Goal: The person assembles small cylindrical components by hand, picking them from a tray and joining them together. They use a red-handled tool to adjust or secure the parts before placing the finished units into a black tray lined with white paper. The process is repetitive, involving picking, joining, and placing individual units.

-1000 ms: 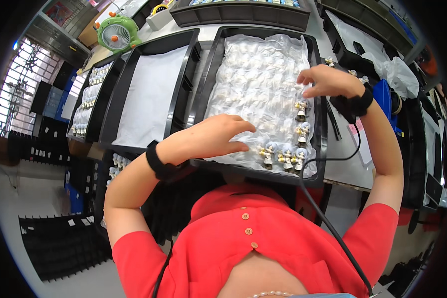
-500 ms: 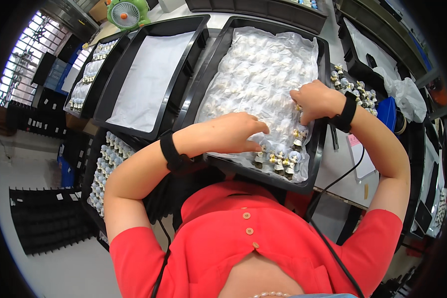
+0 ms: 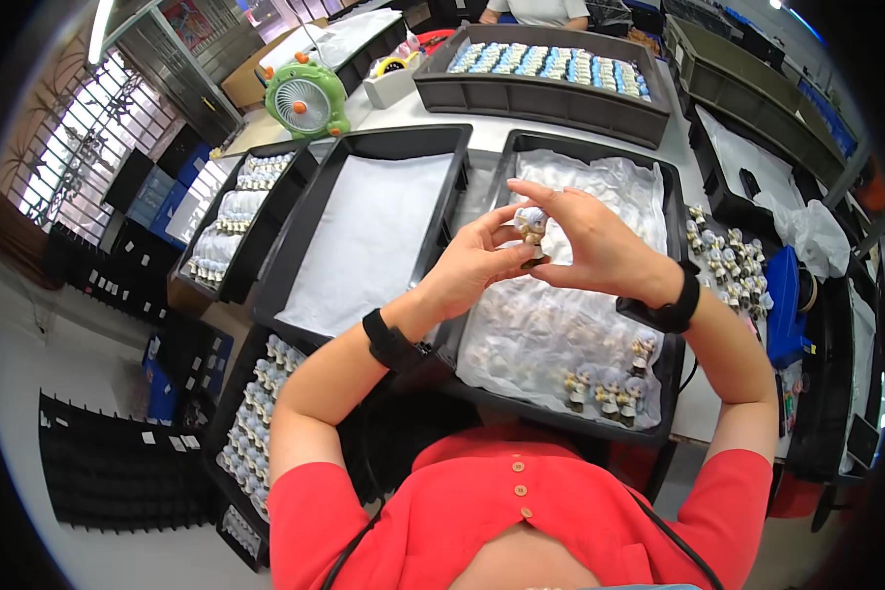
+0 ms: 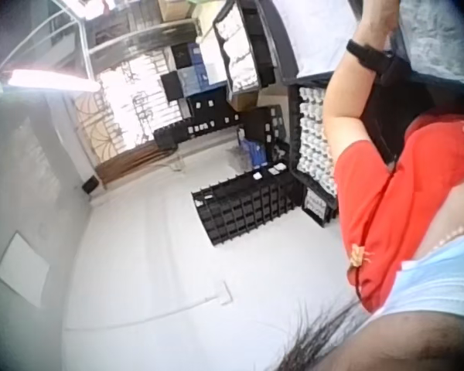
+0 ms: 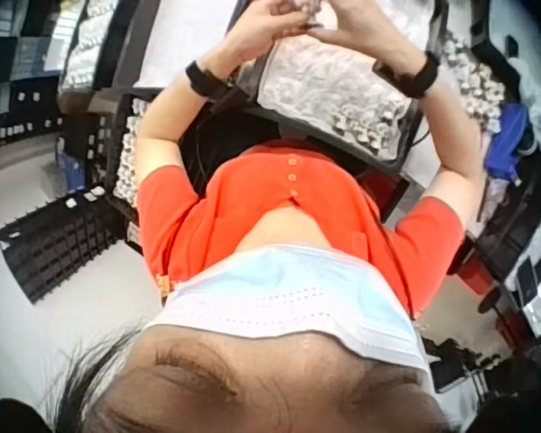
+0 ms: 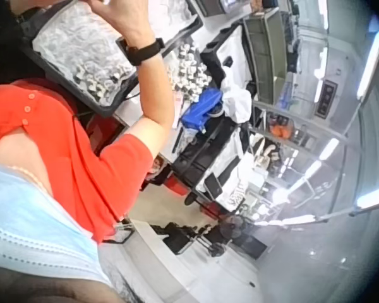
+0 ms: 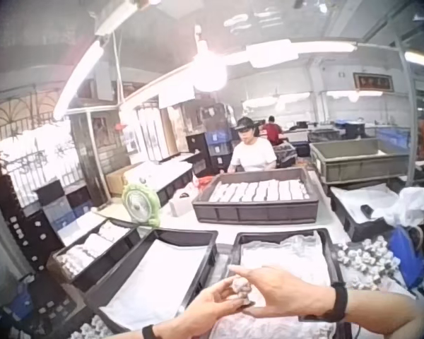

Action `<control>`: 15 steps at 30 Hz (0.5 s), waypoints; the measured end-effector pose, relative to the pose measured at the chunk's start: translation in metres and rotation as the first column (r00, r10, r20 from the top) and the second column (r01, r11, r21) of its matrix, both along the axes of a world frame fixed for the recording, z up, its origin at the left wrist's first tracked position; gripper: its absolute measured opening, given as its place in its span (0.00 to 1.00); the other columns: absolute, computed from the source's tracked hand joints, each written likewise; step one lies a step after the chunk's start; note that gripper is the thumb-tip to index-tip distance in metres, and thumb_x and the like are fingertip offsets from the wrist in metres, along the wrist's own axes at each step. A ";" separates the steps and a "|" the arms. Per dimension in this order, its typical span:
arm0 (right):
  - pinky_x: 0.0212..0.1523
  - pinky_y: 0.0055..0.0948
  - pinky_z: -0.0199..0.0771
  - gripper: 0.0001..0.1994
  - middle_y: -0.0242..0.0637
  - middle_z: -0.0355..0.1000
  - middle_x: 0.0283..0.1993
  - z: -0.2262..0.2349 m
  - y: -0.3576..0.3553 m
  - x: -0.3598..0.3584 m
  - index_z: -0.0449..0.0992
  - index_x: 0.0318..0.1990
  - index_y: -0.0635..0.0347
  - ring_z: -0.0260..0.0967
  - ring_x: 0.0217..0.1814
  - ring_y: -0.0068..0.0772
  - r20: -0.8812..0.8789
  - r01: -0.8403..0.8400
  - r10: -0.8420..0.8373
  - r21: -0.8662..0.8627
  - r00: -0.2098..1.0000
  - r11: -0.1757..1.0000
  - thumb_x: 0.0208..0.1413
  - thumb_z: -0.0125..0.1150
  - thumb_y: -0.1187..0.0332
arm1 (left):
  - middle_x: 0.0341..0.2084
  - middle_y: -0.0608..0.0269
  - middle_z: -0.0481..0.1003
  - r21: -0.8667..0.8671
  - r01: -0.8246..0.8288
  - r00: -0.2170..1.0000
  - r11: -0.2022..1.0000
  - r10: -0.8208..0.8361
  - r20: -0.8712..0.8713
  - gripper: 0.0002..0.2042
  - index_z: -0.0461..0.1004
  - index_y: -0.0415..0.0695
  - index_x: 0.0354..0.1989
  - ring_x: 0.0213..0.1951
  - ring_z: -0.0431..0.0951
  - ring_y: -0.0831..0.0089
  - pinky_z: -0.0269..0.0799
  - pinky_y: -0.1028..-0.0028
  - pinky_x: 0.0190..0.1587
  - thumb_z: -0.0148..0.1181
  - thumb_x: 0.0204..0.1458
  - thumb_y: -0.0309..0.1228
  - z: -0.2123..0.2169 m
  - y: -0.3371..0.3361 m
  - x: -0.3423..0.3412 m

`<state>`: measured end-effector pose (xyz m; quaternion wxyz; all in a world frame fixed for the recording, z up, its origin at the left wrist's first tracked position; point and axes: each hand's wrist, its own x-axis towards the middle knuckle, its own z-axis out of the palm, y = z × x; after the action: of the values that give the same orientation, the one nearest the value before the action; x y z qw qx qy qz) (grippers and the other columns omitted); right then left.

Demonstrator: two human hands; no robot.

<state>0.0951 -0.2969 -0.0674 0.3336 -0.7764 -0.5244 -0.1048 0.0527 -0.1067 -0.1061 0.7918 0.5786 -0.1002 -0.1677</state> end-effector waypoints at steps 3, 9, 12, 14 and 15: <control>0.46 0.39 0.63 0.40 0.45 0.70 0.39 -0.018 0.021 0.010 0.56 0.60 0.59 0.66 0.41 0.46 -0.032 0.016 -0.013 0.089 0.999 0.996 0.35 0.67 0.69 | 0.46 0.62 0.70 0.078 -0.089 0.994 0.993 0.083 0.068 0.27 0.55 0.41 0.60 0.45 0.74 0.74 0.71 0.75 0.45 0.56 0.52 0.26 -0.001 0.016 0.006; 0.54 0.36 0.62 0.42 0.45 0.65 0.50 -0.037 0.043 0.026 0.56 0.61 0.58 0.63 0.52 0.46 -0.040 0.026 -0.023 0.089 0.999 0.996 0.33 0.71 0.68 | 0.44 0.59 0.69 0.071 -0.144 0.989 0.987 0.143 0.018 0.29 0.52 0.40 0.61 0.42 0.75 0.72 0.71 0.76 0.41 0.56 0.51 0.24 -0.008 0.035 0.020; 0.54 0.36 0.62 0.41 0.44 0.65 0.51 -0.045 0.046 0.032 0.57 0.60 0.57 0.62 0.53 0.45 -0.112 0.063 -0.050 0.114 0.992 0.992 0.33 0.71 0.69 | 0.44 0.59 0.69 0.067 -0.132 0.991 0.989 0.132 0.003 0.29 0.52 0.41 0.61 0.42 0.74 0.74 0.70 0.76 0.41 0.57 0.51 0.25 -0.015 0.039 0.030; 0.54 0.36 0.63 0.40 0.43 0.65 0.52 -0.052 0.044 0.035 0.57 0.59 0.56 0.62 0.54 0.44 -0.160 0.099 -0.077 0.137 0.984 0.986 0.34 0.71 0.70 | 0.44 0.60 0.69 0.065 -0.115 0.993 0.991 0.116 -0.012 0.29 0.53 0.41 0.61 0.42 0.73 0.75 0.70 0.76 0.42 0.57 0.51 0.25 -0.013 0.038 0.035; 0.54 0.36 0.63 0.40 0.43 0.65 0.52 -0.055 0.045 0.035 0.58 0.59 0.56 0.62 0.54 0.44 -0.169 0.099 -0.077 0.127 0.983 0.987 0.34 0.71 0.70 | 0.43 0.60 0.68 0.062 -0.116 0.993 0.991 0.118 -0.029 0.28 0.54 0.41 0.60 0.41 0.73 0.75 0.70 0.76 0.42 0.57 0.51 0.26 -0.015 0.039 0.036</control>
<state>0.1303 -0.2523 -0.1223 0.4224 -0.7804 -0.4521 -0.0907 0.0884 -0.0680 -0.1213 0.7841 0.6043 -0.0482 -0.1332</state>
